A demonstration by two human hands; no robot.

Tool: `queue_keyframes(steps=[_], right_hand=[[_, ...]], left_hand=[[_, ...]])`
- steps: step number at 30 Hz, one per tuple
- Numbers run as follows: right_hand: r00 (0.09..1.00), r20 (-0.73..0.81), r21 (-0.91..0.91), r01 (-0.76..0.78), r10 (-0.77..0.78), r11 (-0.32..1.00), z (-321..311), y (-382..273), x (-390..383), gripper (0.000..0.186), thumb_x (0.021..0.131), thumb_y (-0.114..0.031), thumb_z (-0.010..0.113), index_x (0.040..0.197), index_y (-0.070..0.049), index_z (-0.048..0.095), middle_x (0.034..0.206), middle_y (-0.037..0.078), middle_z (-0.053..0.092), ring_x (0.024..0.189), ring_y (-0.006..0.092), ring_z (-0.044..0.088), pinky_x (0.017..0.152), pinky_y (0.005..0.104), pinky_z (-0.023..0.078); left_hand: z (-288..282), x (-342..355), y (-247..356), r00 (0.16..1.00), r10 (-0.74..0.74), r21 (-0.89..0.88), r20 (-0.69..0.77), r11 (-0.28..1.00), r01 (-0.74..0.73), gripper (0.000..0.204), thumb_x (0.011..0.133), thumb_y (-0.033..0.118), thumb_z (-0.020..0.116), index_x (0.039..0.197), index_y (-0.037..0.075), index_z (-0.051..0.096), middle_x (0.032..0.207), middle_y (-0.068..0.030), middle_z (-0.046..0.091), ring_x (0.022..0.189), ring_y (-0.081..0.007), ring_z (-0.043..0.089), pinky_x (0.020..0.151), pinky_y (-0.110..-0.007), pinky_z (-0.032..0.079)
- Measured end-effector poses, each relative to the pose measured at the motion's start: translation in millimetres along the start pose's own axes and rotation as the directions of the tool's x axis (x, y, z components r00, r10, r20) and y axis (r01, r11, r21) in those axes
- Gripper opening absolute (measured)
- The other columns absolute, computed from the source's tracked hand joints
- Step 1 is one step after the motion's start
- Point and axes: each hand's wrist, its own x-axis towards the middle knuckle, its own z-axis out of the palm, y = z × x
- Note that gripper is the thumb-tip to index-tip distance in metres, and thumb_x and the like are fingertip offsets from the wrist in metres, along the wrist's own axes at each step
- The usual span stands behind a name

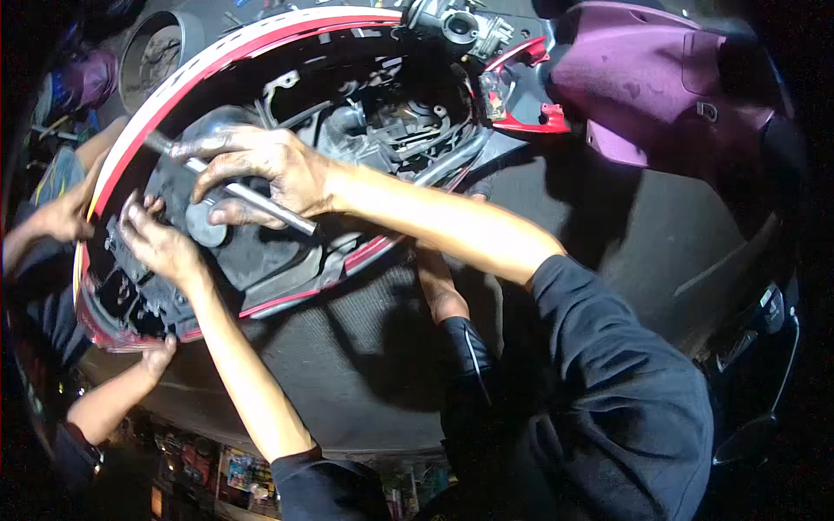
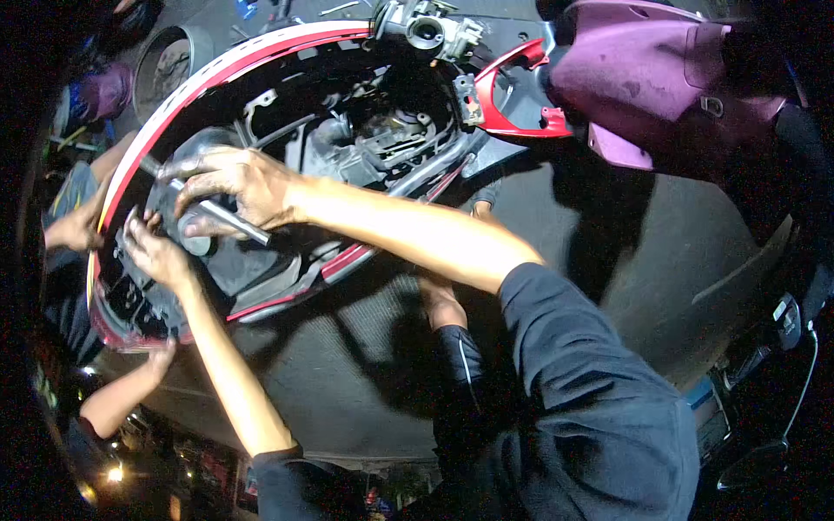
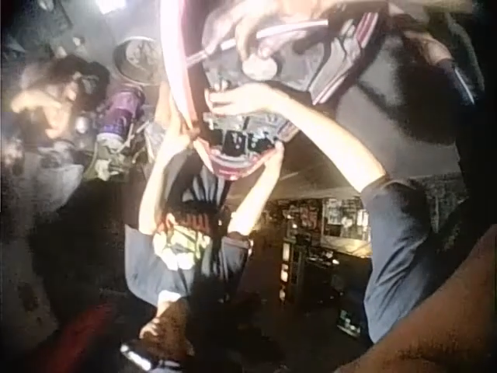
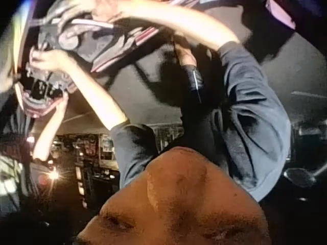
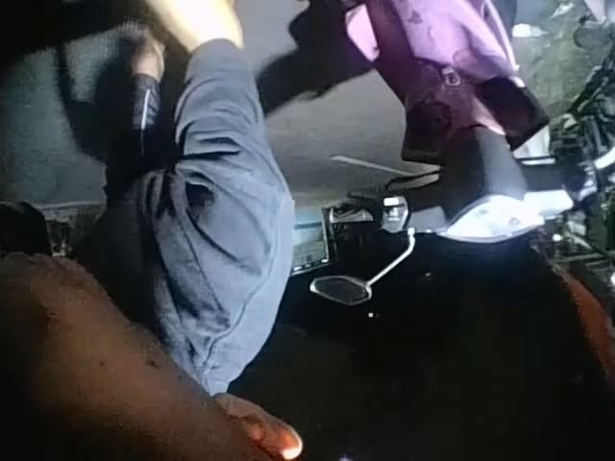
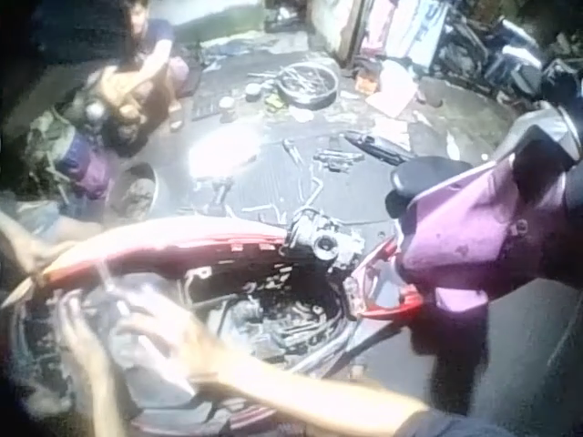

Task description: Repairing or maintaining a motorcycle engine and fuel system components.

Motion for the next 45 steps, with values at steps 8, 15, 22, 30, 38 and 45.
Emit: queue_keyframes(steps=[8,15,22,30,38,45], right_hand=[[0.658,0.265,-0.069,-0.716,0.705,0.694,-30,-1,43,0.046,0.086,-0.045,0.059,0.079,-0.001,0.069,0.065,0.021,0.061,0.062,0.0272,0.062,0.06,0.0402,0.048],[0.859,0.328,0.352,-0.498,0.394,0.793,-41,2,16,0.049,0.084,-0.023,0.063,0.128,-0.008,0.048,0.109,0.011,0.062,0.099,0.0192,0.056,0.084,0.0357,0.047],[0.53,0.52,-0.008,-0.781,0.67,0.624,-61,-5,55,0.038,0.093,-0.034,0.053,0.089,0.003,0.065,0.073,0.016,0.063,0.074,0.0145,0.062,0.066,0.0337,0.046],[0.851,0.385,0.22,-0.46,0.357,0.86,-44,7,8,0.054,0.083,-0.034,0.067,0.125,-0.004,0.049,0.094,0.013,0.062,0.085,0.0188,0.06,0.081,0.0326,0.047],[0.671,0.347,-0.184,-0.636,0.655,0.749,-38,7,31,0.033,0.09,-0.032,0.053,0.095,0.001,0.058,0.07,0.019,0.057,0.068,0.034,0.06,0.065,0.0421,0.044],[0.806,0.276,0.088,-0.564,0.524,0.821,-30,-4,8,0.082,0.06,-0.018,0.078,0.127,-0.014,0.03,0.12,0.012,0.048,0.11,0.03,0.053,0.1,0.0448,0.028]], left_hand=[[6,1,0,0.997,0.072,0.14,-0.039,0.988,-0.066,0.019,0.095,0.01,0.045,0.105,-0.004,0.054,0.092,-0.0121,0.058,0.084,-0.0185,0.057,0.079,-0.029,0.047],[10,-5,13,0.996,0.082,0.345,-0.029,0.936,-0.067,0.021,0.093,0.012,0.045,0.101,-0.004,0.057,0.095,-0.0147,0.061,0.088,-0.024,0.058,0.082,-0.035,0.045],[5,-3,4,0.997,0.076,0.249,0.027,0.965,-0.08,0.022,0.093,0.013,0.044,0.099,-0.006,0.055,0.094,-0.0157,0.059,0.087,-0.0255,0.056,0.084,-0.035,0.043],[8,-4,8,0.995,0.092,0.309,0.04,0.946,-0.1,0.022,0.093,0.014,0.044,0.098,-0.004,0.056,0.093,-0.0146,0.06,0.087,-0.0254,0.055,0.085,-0.036,0.042],[5,-2,9,0.992,0.1,0.296,0.08,0.948,-0.119,0.024,0.093,0.015,0.043,0.095,-0.004,0.055,0.091,-0.0143,0.059,0.086,-0.0254,0.054,0.084,-0.037,0.042],[5,-1,8,0.993,0.08,0.295,0.082,0.95,-0.101,0.023,0.093,0.015,0.042,0.095,-0.005,0.054,0.091,-0.0134,0.057,0.087,-0.0248,0.053,0.084,-0.036,0.041]])
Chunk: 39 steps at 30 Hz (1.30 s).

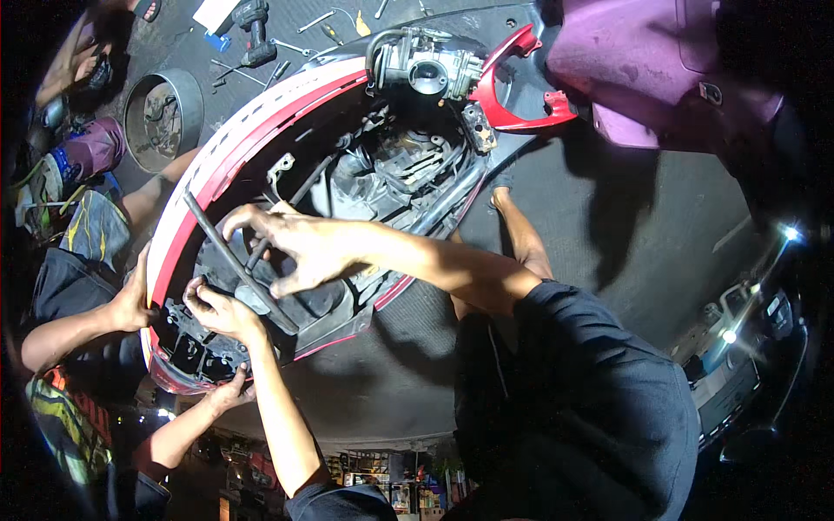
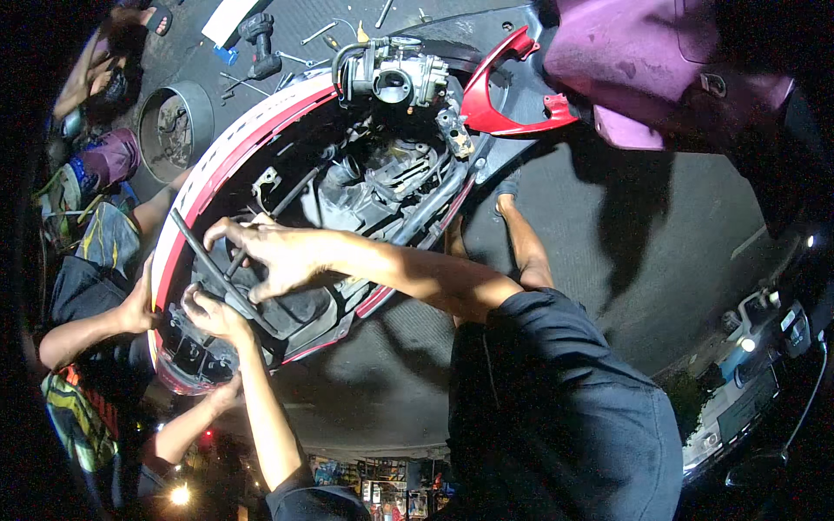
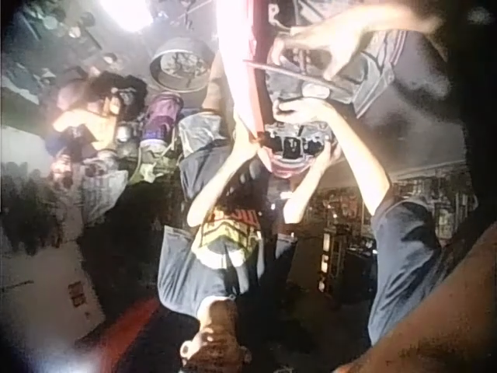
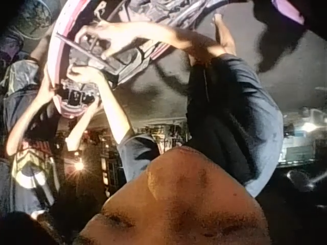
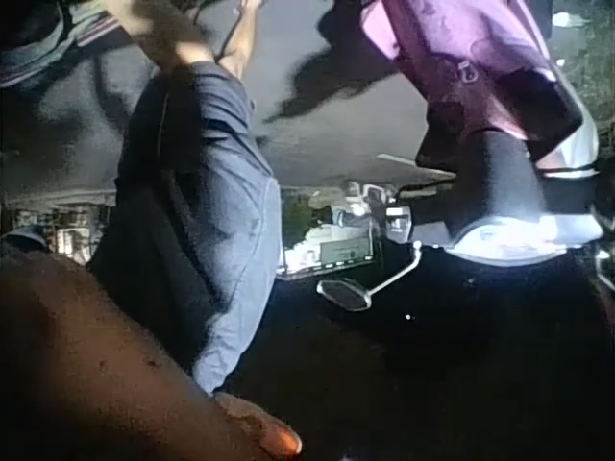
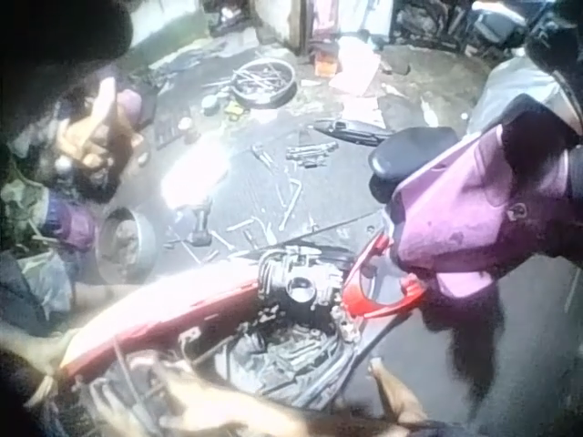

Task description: Repairing or maintaining a motorcycle engine and fuel system components.

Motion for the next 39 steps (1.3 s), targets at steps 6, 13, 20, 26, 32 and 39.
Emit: queue_keyframes(steps=[6,13,20,26,32,39], right_hand=[[0.954,-0.108,-0.284,0.24,-0.28,0.928,11,9,-1,0.053,0.068,-0.022,0.075,0.117,-0.017,0.056,0.107,0.005,0.053,0.095,0.0206,0.052,0.084,0.0354,0.035],[0.989,-0.001,-0.126,-0.144,0.145,0.982,-21,-10,22,0.048,0.094,-0.041,0.047,0.079,0.0,0.066,0.076,0.019,0.065,0.068,0.0289,0.065,0.065,0.039,0.049],[0.994,-0.014,0.097,0.112,-0.111,0.989,-7,1,8,0.067,0.072,-0.023,0.067,0.126,-0.002,0.035,0.108,0.016,0.05,0.1,0.0265,0.053,0.086,0.0374,0.042],[0.925,0.183,-0.09,-0.322,0.334,0.942,-20,-19,21,0.045,0.091,-0.044,0.055,0.089,0.0,0.066,0.067,0.012,0.064,0.066,0.0209,0.063,0.067,0.0349,0.049],[0.997,0.044,0.069,0.056,-0.059,0.996,-22,-4,28,0.04,0.092,-0.032,0.052,0.12,-0.004,0.047,0.086,0.015,0.062,0.083,0.0182,0.063,0.072,0.033,0.048],[0.988,0.157,0.194,-0.036,0.005,0.98,-21,-3,16,0.051,0.078,-0.042,0.071,0.105,-0.001,0.056,0.091,0.012,0.059,0.087,0.0213,0.061,0.075,0.0343,0.048]], left_hand=[[-2,0,-6,0.999,0.031,-0.036,0.014,0.999,-0.03,0.024,0.093,0.016,0.042,0.095,-0.005,0.054,0.091,-0.0135,0.057,0.086,-0.0243,0.053,0.084,-0.036,0.041],[0,1,0,1.0,0.01,-0.011,-0.005,1.0,-0.01,0.026,0.092,0.017,0.042,0.094,-0.005,0.054,0.09,-0.0147,0.057,0.085,-0.0256,0.053,0.083,-0.036,0.041],[2,1,2,0.999,-0.038,-0.005,-0.021,0.999,0.037,0.02,0.091,0.01,0.043,0.092,-0.005,0.055,0.089,-0.0141,0.059,0.085,-0.0249,0.055,0.083,-0.036,0.043],[-2,2,5,0.999,-0.042,0.07,-0.023,0.997,0.043,0.023,0.09,0.013,0.043,0.092,-0.006,0.056,0.089,-0.016,0.059,0.085,-0.0279,0.056,0.082,-0.039,0.043],[2,1,2,0.999,-0.038,-0.054,-0.022,0.998,0.037,0.021,0.09,0.011,0.043,0.092,-0.006,0.056,0.091,-0.0159,0.059,0.086,-0.0273,0.055,0.083,-0.038,0.042],[3,1,2,0.999,-0.048,-0.031,-0.026,0.998,0.047,0.022,0.09,0.012,0.042,0.091,-0.006,0.055,0.089,-0.0158,0.058,0.084,-0.0275,0.054,0.083,-0.038,0.042]])
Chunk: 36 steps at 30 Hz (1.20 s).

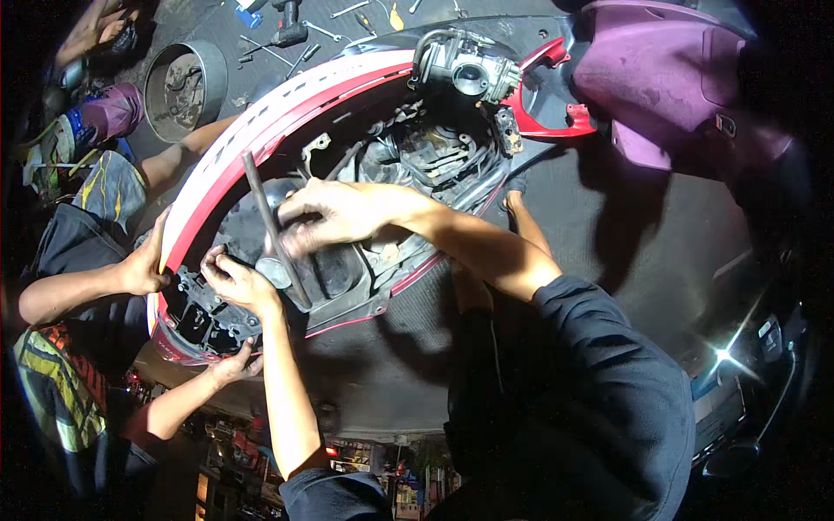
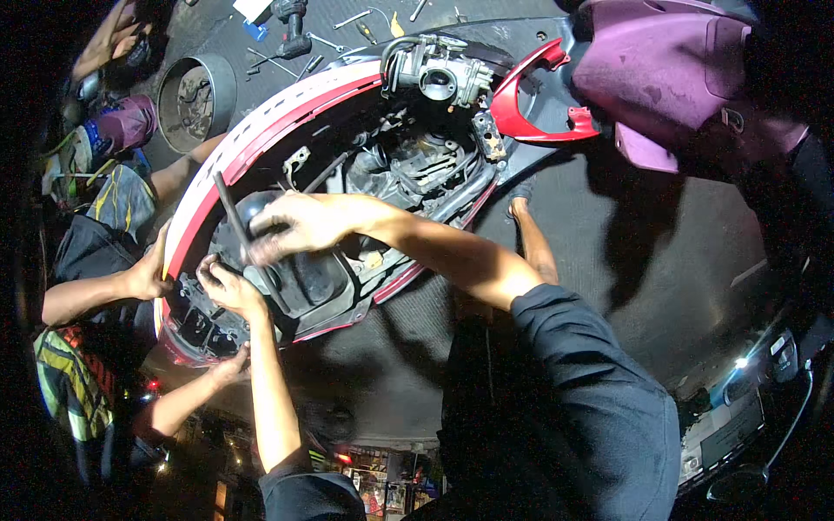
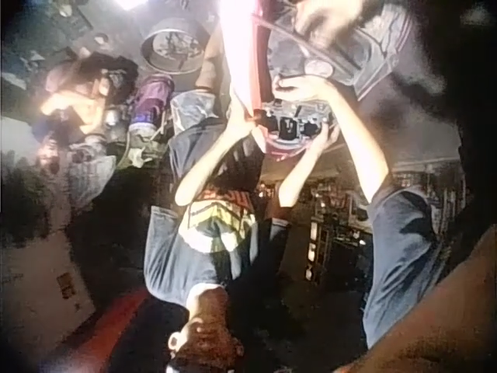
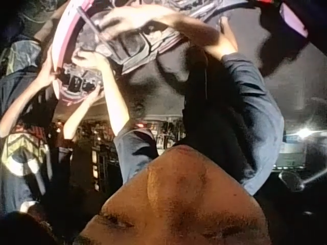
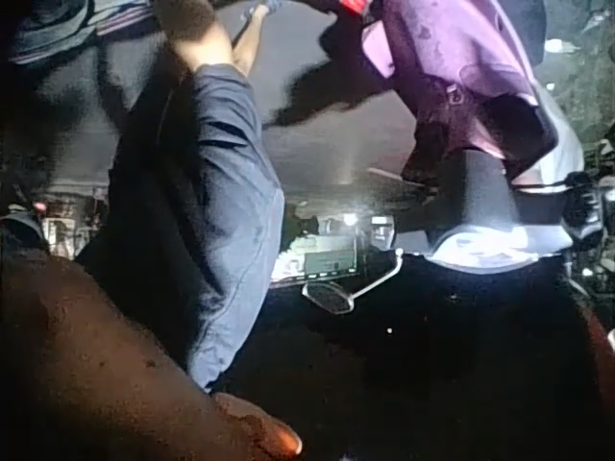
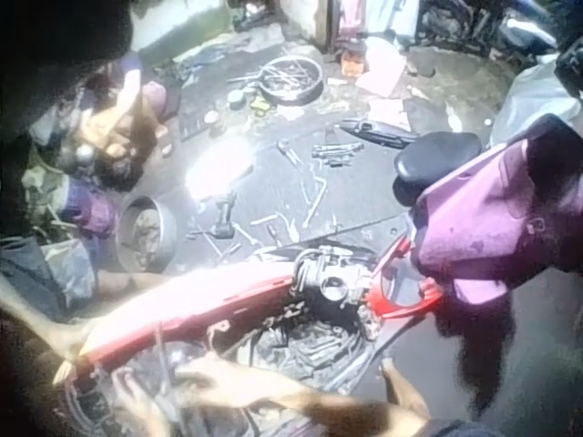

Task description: Repairing or maintaining a motorcycle engine and fuel system components.

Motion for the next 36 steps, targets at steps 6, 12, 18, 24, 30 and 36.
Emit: queue_keyframes(steps=[6,12,18,24,30,36], right_hand=[[0.911,0.068,-0.336,-0.363,0.407,0.869,-9,-22,17,0.039,0.091,-0.036,0.053,0.089,0.002,0.06,0.064,0.011,0.055,0.062,0.0189,0.055,0.062,0.0347,0.045],[0.994,0.036,0.24,0.095,-0.107,0.966,0,0,-2,0.079,0.074,-0.012,0.075,0.132,-0.008,0.02,0.106,0.01,0.047,0.106,0.0216,0.048,0.09,0.0368,0.043],[0.962,-0.255,-0.003,0.105,-0.102,0.994,21,4,-10,0.074,0.072,-0.021,0.08,0.128,-0.008,0.035,0.094,0.011,0.053,0.086,0.0186,0.055,0.074,0.0335,0.048],[0.956,-0.041,-0.195,-0.291,0.289,0.936,5,-23,10,0.052,0.092,-0.045,0.051,0.073,0.002,0.063,0.055,0.011,0.055,0.052,0.0201,0.053,0.052,0.0369,0.04],[0.901,-0.048,-0.2,0.415,-0.432,0.888,-6,13,10,0.039,0.079,-0.012,0.058,0.116,-0.007,0.045,0.109,0.013,0.048,0.103,0.0209,0.049,0.083,0.0346,0.043],[0.977,-0.071,0.118,0.209,-0.202,0.971,12,3,-2,0.047,0.075,-0.03,0.076,0.111,-0.005,0.059,0.105,0.008,0.06,0.101,0.0178,0.056,0.085,0.0334,0.045]], left_hand=[[-3,-1,5,0.999,-0.032,0.027,0.016,0.999,0.031,0.023,0.09,0.014,0.042,0.092,-0.005,0.054,0.09,-0.0161,0.058,0.085,-0.0277,0.054,0.083,-0.038,0.042],[-2,0,6,1.0,0.01,0.016,0.005,1.0,-0.011,0.023,0.09,0.014,0.042,0.093,-0.005,0.055,0.09,-0.0152,0.057,0.085,-0.0271,0.054,0.083,-0.038,0.042],[0,-2,8,1.0,0.003,0.027,0.006,1.0,-0.003,0.022,0.09,0.013,0.042,0.092,-0.004,0.055,0.09,-0.0153,0.057,0.085,-0.0274,0.055,0.082,-0.038,0.043],[-3,-1,4,1.0,0.011,0.03,0.015,0.999,-0.011,0.023,0.091,0.014,0.042,0.093,-0.005,0.055,0.09,-0.016,0.058,0.085,-0.0283,0.055,0.082,-0.038,0.043],[-4,0,2,0.997,0.067,-0.007,0.035,0.998,-0.067,0.021,0.091,0.013,0.042,0.094,-0.005,0.054,0.091,-0.0151,0.058,0.086,-0.0261,0.055,0.083,-0.037,0.043],[-1,-3,3,0.998,0.055,-0.001,0.008,0.998,-0.055,0.02,0.089,0.011,0.044,0.092,-0.005,0.056,0.09,-0.0148,0.058,0.086,-0.0271,0.055,0.083,-0.038,0.043]])
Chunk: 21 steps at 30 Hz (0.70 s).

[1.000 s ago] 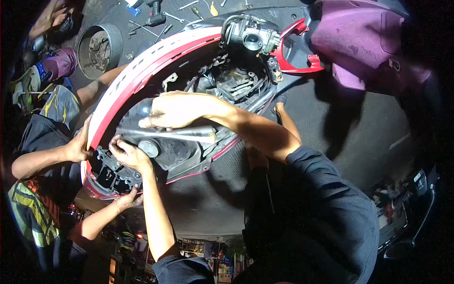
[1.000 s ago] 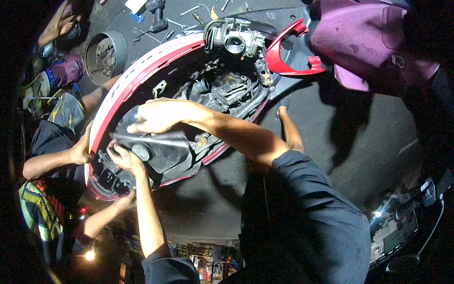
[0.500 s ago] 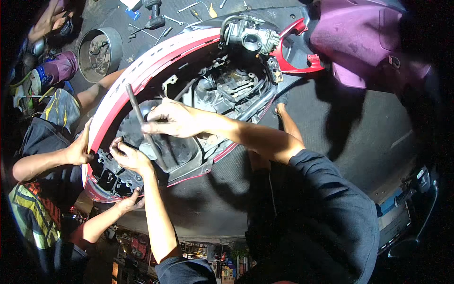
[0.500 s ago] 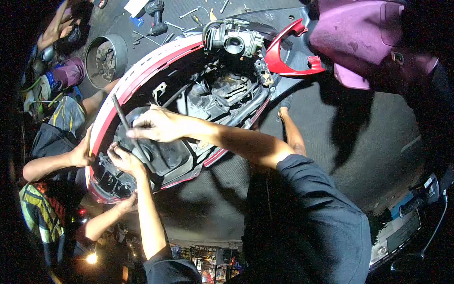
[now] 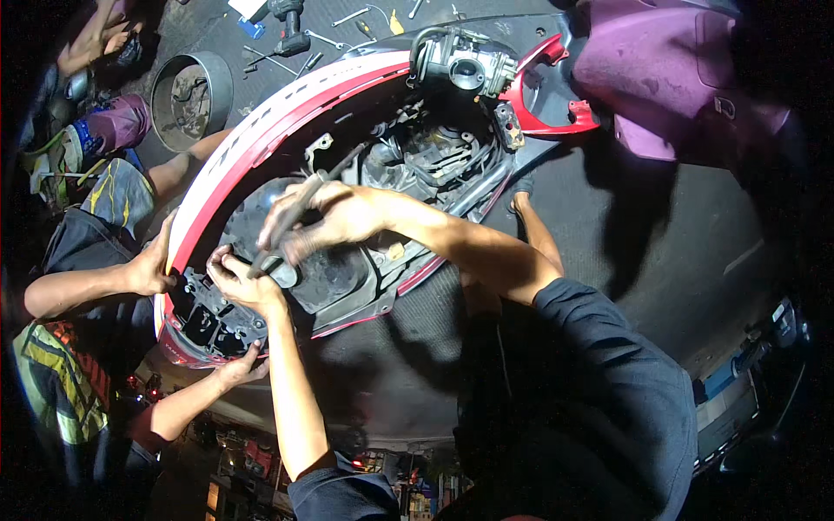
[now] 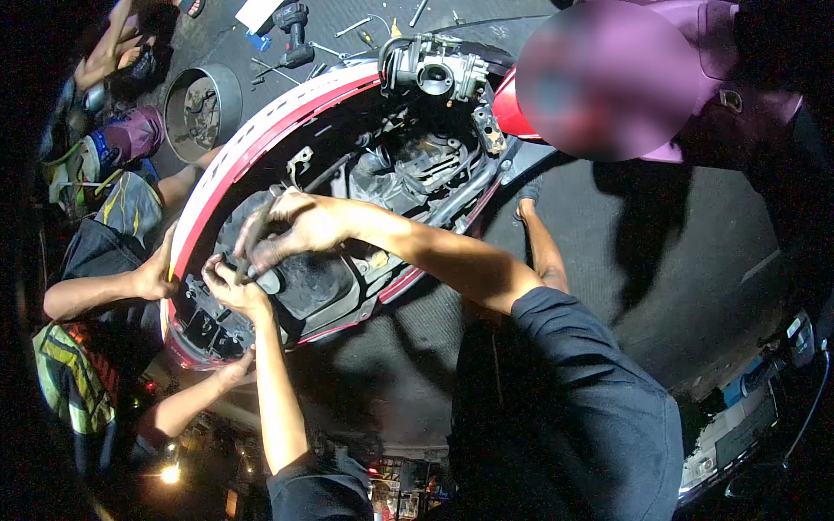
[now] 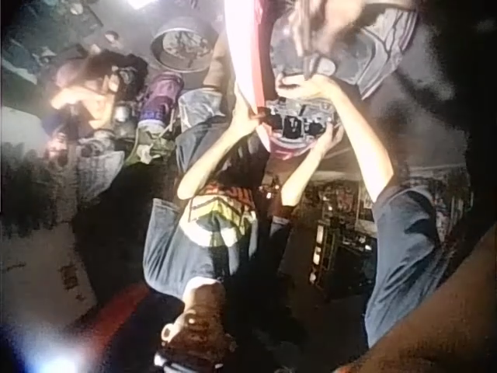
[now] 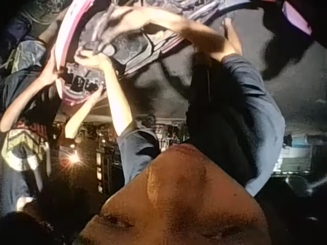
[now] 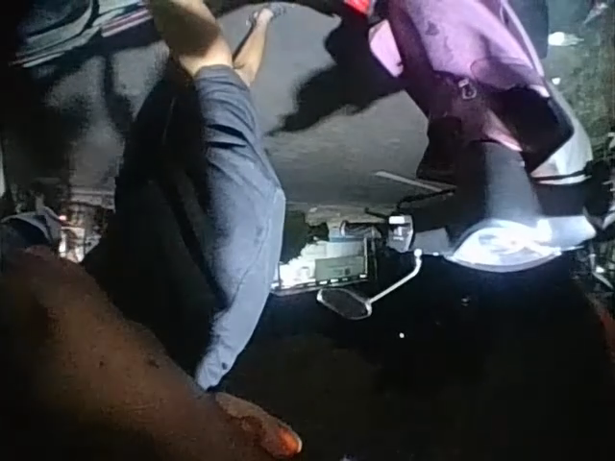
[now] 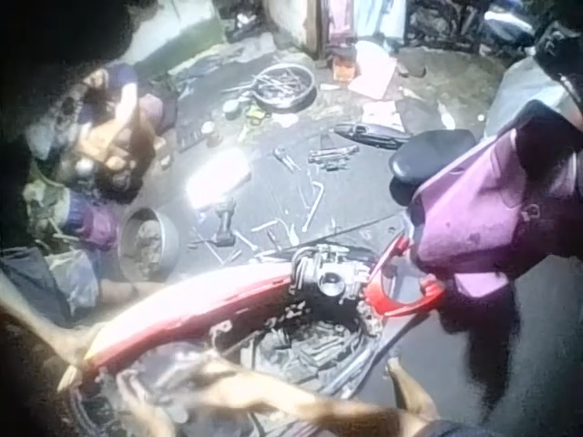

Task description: Repairing or maintaining a motorcycle engine and fuel system components.

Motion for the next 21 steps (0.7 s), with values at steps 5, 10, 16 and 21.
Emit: queue_keyframes(steps=[5,10,16,21], right_hand=[[0.864,-0.078,-0.292,-0.496,0.497,0.818,-9,-24,14,0.051,0.091,-0.047,0.052,0.084,0.001,0.068,0.065,0.015,0.064,0.064,0.0213,0.063,0.063,0.0383,0.046],[0.972,-0.009,-0.005,-0.234,0.234,0.972,-9,-2,1,0.043,0.097,-0.043,0.042,0.098,-0.002,0.057,0.087,0.004,0.056,0.082,0.0118,0.051,0.077,0.0316,0.043],[0.99,0.072,-0.04,0.123,-0.12,0.992,-8,-10,3,0.05,0.078,-0.01,0.069,0.123,-0.01,0.047,0.104,0.006,0.056,0.101,0.0179,0.053,0.091,0.0344,0.043],[0.785,0.017,-0.062,-0.617,0.619,0.785,-18,-31,13,0.041,0.086,-0.038,0.064,0.072,0.0,0.065,0.058,0.002,0.056,0.055,0.0114,0.054,0.054,0.0286,0.046]], left_hand=[[-2,5,-3,1.0,-0.016,-0.009,-0.016,1.0,0.016,0.02,0.088,0.01,0.043,0.09,-0.005,0.057,0.089,-0.0152,0.059,0.086,-0.0272,0.057,0.082,-0.037,0.044],[1,2,-1,1.0,0.013,0.072,-0.026,0.997,-0.011,0.021,0.088,0.012,0.043,0.089,-0.004,0.058,0.09,-0.0167,0.06,0.086,-0.0304,0.057,0.081,-0.04,0.042],[-4,5,-3,0.999,0.028,0.112,-0.04,0.993,-0.023,0.023,0.088,0.013,0.042,0.094,-0.004,0.058,0.092,-0.018,0.06,0.088,-0.0318,0.057,0.082,-0.04,0.042],[1,3,8,0.999,0.024,0.054,-0.026,0.998,-0.022,0.022,0.086,0.012,0.043,0.087,-0.003,0.058,0.087,-0.0181,0.058,0.085,-0.0335,0.055,0.08,-0.043,0.041]])
